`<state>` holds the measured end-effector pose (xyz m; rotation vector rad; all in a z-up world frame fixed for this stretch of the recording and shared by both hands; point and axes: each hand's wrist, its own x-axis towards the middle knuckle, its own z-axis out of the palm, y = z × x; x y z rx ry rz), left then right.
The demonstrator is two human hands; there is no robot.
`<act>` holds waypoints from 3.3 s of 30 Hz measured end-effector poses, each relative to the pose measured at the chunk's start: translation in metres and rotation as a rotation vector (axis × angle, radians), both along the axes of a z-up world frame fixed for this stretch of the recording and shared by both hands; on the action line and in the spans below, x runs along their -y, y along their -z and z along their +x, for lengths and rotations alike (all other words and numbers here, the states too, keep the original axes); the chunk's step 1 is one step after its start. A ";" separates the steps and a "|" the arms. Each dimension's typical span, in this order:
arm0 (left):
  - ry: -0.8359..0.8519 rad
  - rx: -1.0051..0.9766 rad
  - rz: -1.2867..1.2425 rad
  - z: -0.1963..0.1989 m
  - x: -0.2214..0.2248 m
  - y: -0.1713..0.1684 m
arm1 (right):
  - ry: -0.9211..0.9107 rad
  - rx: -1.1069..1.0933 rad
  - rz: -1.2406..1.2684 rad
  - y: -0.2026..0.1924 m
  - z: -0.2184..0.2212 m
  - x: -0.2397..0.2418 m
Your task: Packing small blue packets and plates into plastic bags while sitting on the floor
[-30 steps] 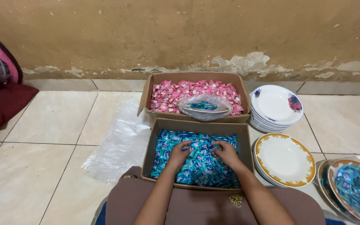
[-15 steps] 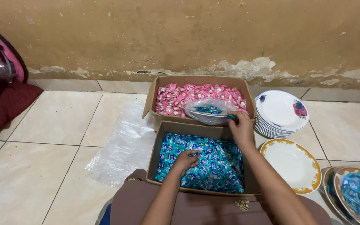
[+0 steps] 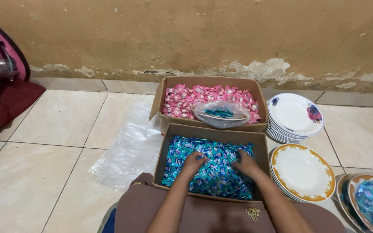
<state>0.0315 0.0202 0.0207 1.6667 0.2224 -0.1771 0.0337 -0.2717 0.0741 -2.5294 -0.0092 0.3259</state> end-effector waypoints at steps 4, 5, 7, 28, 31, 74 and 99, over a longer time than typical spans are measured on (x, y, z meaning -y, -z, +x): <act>0.022 0.035 0.086 -0.012 -0.004 -0.014 | -0.309 -0.478 -0.296 -0.018 -0.046 -0.030; 0.029 0.053 0.099 -0.012 -0.005 -0.017 | -0.427 -0.465 -0.284 -0.058 -0.059 -0.044; 0.036 0.075 0.113 -0.015 -0.005 -0.021 | -0.543 -0.447 -0.271 -0.083 -0.072 -0.061; 0.046 0.197 0.373 -0.037 0.000 -0.093 | 0.247 -0.268 0.986 -0.058 -0.040 -0.051; -0.008 0.546 0.368 -0.045 0.022 -0.181 | 0.261 -0.248 0.977 -0.046 -0.031 -0.049; 0.298 -0.103 0.200 -0.042 -0.001 -0.070 | 0.292 -0.164 1.122 -0.023 -0.021 -0.042; 0.840 -0.026 1.024 -0.031 0.018 -0.033 | -0.219 0.313 0.596 -0.191 0.128 -0.108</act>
